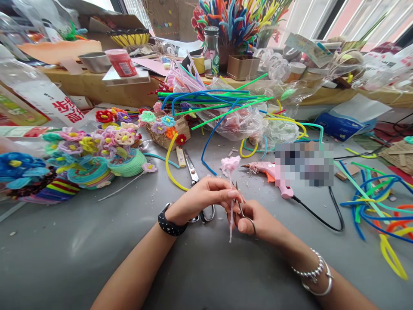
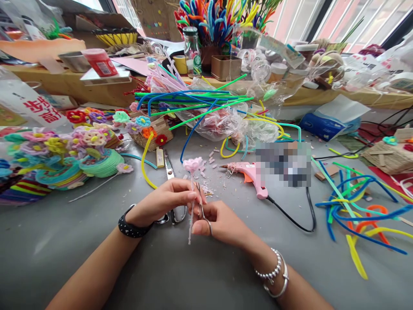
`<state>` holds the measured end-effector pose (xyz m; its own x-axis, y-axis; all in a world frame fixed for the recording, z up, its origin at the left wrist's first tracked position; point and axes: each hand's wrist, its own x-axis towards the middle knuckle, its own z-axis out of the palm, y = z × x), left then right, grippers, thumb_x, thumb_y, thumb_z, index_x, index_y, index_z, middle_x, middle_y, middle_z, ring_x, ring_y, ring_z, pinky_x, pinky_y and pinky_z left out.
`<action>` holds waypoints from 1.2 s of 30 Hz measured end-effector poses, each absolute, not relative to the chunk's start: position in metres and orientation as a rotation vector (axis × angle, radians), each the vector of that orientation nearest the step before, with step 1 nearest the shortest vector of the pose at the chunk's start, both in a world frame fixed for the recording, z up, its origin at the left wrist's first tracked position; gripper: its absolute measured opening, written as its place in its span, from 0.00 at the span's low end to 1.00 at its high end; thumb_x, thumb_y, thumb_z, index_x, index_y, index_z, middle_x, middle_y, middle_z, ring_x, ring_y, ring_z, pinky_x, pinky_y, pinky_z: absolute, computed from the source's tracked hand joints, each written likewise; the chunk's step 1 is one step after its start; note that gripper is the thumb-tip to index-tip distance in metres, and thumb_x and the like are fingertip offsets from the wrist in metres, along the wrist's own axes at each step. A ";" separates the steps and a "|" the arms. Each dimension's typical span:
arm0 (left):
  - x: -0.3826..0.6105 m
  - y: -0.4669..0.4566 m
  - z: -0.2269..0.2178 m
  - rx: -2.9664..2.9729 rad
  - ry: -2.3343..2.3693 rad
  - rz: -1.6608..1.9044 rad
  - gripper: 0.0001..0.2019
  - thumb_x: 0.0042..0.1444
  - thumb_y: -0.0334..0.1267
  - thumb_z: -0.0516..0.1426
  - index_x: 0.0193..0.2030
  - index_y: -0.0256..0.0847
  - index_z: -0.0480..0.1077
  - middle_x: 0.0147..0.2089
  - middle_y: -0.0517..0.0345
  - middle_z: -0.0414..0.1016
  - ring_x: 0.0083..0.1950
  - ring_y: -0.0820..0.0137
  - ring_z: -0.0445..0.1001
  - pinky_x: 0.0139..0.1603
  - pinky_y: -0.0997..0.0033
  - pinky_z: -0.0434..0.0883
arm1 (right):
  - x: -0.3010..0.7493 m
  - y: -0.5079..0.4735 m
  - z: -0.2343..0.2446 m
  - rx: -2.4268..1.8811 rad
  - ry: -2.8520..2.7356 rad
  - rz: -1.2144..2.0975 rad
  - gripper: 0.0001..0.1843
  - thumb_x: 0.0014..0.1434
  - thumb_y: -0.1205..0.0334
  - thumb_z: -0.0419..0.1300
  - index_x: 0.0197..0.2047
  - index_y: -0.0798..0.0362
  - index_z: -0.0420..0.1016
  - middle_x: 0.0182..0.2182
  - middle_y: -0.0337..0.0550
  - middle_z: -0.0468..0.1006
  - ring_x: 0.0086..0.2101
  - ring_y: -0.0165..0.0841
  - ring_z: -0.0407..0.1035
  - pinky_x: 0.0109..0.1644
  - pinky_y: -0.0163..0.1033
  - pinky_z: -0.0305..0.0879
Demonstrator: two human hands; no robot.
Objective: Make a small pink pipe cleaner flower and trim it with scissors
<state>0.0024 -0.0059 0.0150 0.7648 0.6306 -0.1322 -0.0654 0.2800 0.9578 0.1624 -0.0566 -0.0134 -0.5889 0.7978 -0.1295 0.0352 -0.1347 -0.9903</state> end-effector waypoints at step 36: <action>0.002 0.004 0.012 0.836 0.791 1.018 0.05 0.40 0.35 0.62 0.26 0.38 0.73 0.23 0.61 0.72 0.26 0.80 0.68 0.29 0.81 0.65 | 0.161 -0.058 -0.015 -1.097 -1.566 1.739 0.34 0.40 0.29 0.47 0.24 0.57 0.61 0.16 0.33 0.58 0.16 0.21 0.51 0.18 0.29 0.46</action>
<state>0.0016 0.0038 0.0119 0.3202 0.9325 -0.1668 -0.3916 0.2906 0.8730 0.1605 -0.0583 -0.0149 -0.5154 0.8314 -0.2075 0.1197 -0.1699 -0.9782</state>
